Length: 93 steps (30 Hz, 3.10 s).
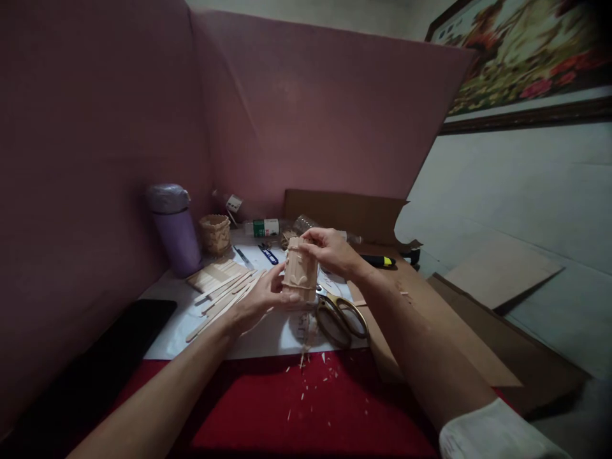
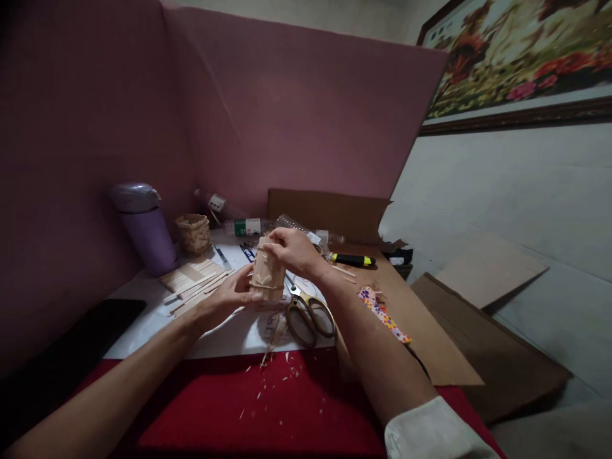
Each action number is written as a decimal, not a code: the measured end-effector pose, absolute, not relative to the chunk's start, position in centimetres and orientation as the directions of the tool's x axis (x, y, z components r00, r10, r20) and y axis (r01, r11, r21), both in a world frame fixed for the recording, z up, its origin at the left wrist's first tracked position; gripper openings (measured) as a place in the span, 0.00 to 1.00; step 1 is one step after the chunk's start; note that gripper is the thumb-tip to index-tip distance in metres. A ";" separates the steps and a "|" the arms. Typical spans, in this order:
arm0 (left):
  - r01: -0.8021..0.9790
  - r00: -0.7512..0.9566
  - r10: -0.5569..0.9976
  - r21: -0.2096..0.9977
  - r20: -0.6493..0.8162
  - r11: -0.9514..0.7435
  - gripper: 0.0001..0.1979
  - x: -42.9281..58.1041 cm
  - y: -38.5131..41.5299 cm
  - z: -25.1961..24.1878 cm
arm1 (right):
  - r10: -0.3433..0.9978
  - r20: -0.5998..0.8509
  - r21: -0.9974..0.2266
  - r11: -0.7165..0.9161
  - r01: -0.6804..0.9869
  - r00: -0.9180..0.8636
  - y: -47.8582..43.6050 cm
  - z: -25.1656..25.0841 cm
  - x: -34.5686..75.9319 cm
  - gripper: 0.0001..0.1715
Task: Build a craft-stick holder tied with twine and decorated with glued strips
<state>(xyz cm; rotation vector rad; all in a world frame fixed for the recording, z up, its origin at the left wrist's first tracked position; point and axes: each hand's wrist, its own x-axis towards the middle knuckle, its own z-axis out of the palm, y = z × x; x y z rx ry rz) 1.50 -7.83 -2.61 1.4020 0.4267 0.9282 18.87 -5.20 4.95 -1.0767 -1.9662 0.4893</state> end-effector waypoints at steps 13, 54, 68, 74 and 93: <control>-0.274 0.588 0.779 0.960 0.218 -0.062 0.28 2.3 -8.7 -2.8 | 0.867 0.406 -0.819 0.486 0.306 -0.290 -6.1 5.0 20.0 0.07; -0.398 0.390 0.911 0.917 0.137 0.033 0.33 3.0 -7.5 -4.1 | 0.692 0.719 -0.518 0.596 0.614 -0.065 -11.3 -1.1 19.1 0.04; -0.224 0.192 0.951 0.954 0.243 -0.198 0.31 2.6 -6.9 -4.4 | 0.848 0.456 -0.887 0.408 0.218 0.269 -10.1 -2.6 18.9 0.13; -0.174 -0.011 0.958 0.943 0.287 -0.285 0.36 2.2 -6.2 -4.2 | 0.866 0.425 -0.900 0.436 0.017 0.265 -9.3 -3.0 18.8 0.10; 0.231 -0.016 0.935 0.911 0.354 -0.341 0.40 2.9 -3.7 -6.5 | 0.881 0.342 -0.915 0.391 -0.096 0.327 -9.2 -3.3 18.2 0.11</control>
